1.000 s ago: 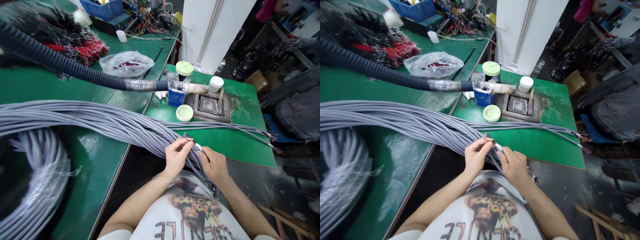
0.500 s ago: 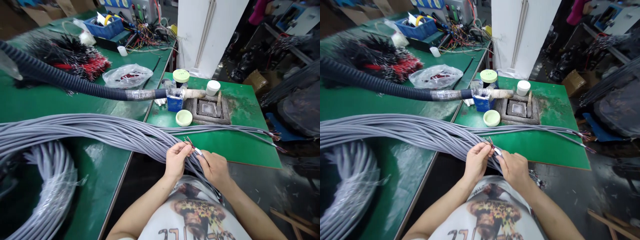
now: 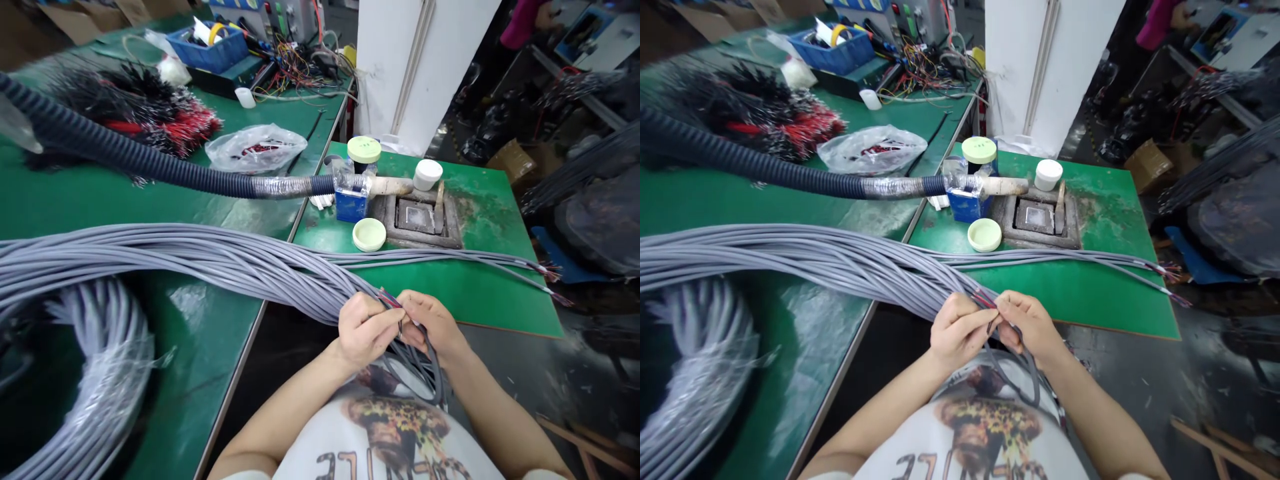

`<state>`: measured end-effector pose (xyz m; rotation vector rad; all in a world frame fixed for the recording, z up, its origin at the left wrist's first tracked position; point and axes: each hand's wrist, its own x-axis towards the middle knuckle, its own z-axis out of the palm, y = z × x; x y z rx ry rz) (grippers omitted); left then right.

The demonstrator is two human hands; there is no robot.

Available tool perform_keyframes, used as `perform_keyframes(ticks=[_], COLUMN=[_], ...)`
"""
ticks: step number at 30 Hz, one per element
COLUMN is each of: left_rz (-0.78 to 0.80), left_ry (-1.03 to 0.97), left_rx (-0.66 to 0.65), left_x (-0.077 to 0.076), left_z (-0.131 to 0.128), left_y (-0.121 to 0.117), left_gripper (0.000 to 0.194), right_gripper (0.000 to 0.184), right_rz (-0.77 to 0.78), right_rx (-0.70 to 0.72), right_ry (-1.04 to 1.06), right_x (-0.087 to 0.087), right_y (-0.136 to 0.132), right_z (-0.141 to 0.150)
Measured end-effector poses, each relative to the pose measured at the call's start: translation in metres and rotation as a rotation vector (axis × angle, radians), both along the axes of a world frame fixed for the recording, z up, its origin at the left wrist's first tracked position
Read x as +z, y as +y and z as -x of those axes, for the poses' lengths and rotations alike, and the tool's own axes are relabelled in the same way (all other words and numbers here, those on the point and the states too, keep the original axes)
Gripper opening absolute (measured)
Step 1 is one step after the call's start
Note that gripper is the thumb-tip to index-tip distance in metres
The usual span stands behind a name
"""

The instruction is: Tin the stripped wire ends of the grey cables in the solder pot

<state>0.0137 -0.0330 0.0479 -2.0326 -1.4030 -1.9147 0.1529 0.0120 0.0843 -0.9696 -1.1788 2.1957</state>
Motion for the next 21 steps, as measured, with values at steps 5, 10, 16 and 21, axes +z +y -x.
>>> perform_keyframes(ticks=[5, 10, 16, 21], left_rz=[0.032, 0.031, 0.156, 0.418], left_ry=[-0.18, -0.275, -0.461, -0.991], left_rx=[-0.108, -0.165, -0.184, -0.334], left_x=[-0.005, -0.007, -0.002, -0.001], left_z=[-0.005, -0.004, -0.006, -0.017], left_y=[0.006, 0.011, 0.014, 0.022], left_gripper=[0.025, 0.023, 0.009, 0.01], right_gripper=[0.025, 0.028, 0.025, 0.012], right_rz=[0.035, 0.036, -0.243, -0.524], right_rx=[-0.187, -0.19, -0.177, -0.294], right_ry=[0.079, 0.081, -0.014, -0.122], right_x=[-0.001, -0.002, -0.006, -0.007], right_y=[0.001, 0.006, 0.012, 0.016], right_z=[0.011, 0.013, 0.004, 0.007])
